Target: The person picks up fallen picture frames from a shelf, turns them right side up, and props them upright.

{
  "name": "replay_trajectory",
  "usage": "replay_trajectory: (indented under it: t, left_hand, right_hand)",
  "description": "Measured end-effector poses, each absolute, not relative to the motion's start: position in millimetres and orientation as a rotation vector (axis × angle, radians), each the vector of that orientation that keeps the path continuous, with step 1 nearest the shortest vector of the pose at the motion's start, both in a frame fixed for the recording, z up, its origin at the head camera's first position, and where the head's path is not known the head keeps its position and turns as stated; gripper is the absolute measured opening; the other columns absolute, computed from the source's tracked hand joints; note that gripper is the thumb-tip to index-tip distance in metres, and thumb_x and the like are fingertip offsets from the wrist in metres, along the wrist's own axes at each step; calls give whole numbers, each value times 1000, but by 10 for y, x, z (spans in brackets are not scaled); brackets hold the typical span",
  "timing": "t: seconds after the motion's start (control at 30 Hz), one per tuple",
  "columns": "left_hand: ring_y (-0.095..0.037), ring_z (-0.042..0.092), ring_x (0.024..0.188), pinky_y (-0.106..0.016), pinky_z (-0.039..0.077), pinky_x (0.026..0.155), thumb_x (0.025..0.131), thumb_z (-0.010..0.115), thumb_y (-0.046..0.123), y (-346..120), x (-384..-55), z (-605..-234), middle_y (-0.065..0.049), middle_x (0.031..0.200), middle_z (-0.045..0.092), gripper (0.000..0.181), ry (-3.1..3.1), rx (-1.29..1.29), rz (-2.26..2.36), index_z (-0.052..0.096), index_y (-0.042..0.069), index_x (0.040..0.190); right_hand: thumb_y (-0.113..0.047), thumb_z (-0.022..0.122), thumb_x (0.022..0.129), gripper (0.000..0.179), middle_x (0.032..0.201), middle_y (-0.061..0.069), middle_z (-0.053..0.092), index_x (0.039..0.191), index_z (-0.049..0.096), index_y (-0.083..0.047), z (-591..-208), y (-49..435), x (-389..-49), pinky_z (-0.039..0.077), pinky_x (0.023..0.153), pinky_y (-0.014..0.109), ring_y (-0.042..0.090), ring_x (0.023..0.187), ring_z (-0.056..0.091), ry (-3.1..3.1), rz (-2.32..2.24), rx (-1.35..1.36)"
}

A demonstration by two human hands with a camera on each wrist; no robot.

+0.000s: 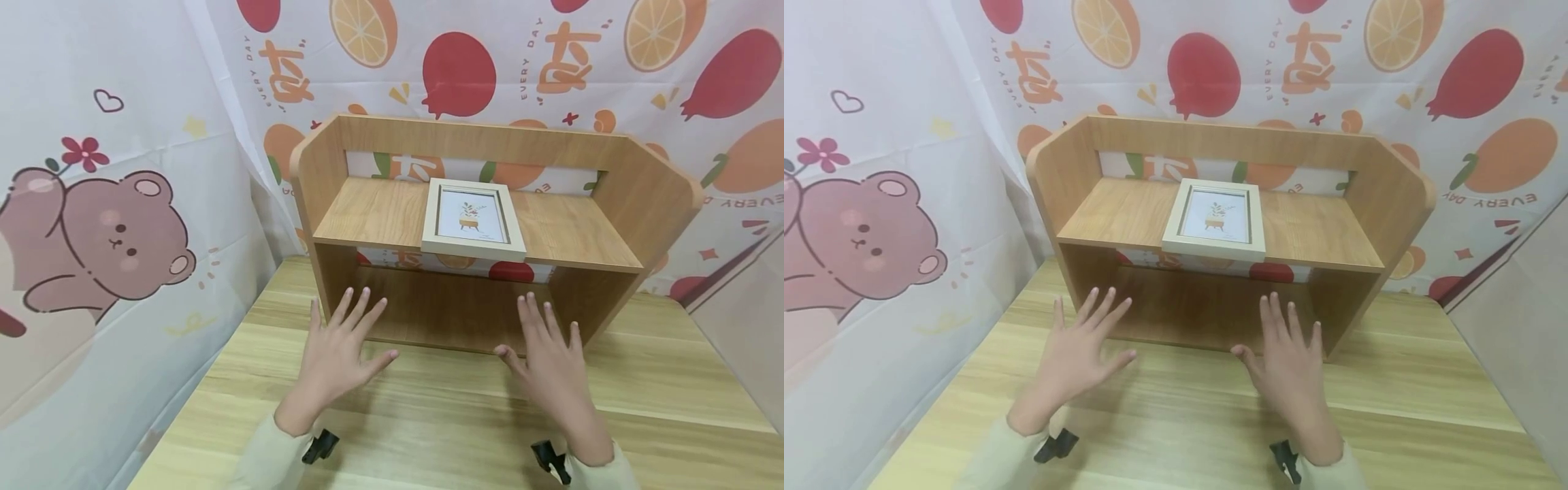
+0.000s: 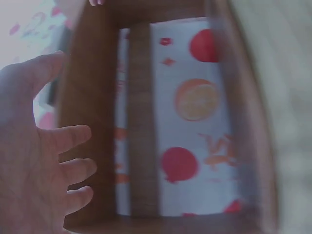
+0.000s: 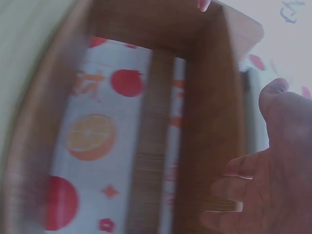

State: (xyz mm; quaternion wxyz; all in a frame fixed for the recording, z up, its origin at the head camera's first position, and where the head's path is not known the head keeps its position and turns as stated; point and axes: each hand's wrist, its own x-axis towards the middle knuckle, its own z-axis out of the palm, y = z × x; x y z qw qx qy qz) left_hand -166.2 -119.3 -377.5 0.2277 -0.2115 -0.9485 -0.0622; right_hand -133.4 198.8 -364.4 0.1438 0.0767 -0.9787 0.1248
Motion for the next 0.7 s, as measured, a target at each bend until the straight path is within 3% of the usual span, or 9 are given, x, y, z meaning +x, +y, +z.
replay_trajectory:
  t: [0.2,0.57,0.63,0.7]
  left_hand:
    - [-29,36,142,-69,7,112,86,10,81,-1109,-1691,-3448,-4,152,40,87,-2484,-643,-215,41,28,147]
    - [-29,48,134,-62,16,114,83,6,83,-868,-1851,-2879,-7,144,52,93,-2446,-666,-375,47,25,144]
    - [-29,50,132,-61,19,114,85,11,82,-818,-1921,-2800,-8,142,54,90,-2417,-691,-413,49,24,142]
    - [-27,51,131,-60,22,113,88,24,78,-771,-2004,-2738,-7,140,56,81,-2394,-718,-467,50,22,141]
  right_hand:
    - [-63,38,94,82,158,14,27,155,18,-13,-3340,2049,-1312,15,111,67,42,142,30,-2684,340,247]
    - [-63,38,94,76,150,15,42,146,41,-7,-2916,2129,-1548,23,110,63,41,132,45,-2483,338,283]
    - [-60,42,94,72,148,16,45,142,45,-6,-2833,2146,-1642,23,110,63,40,131,46,-2475,330,276]
    - [-55,47,95,67,145,18,48,138,47,-4,-2751,2171,-1743,22,111,63,39,132,46,-2475,320,267]
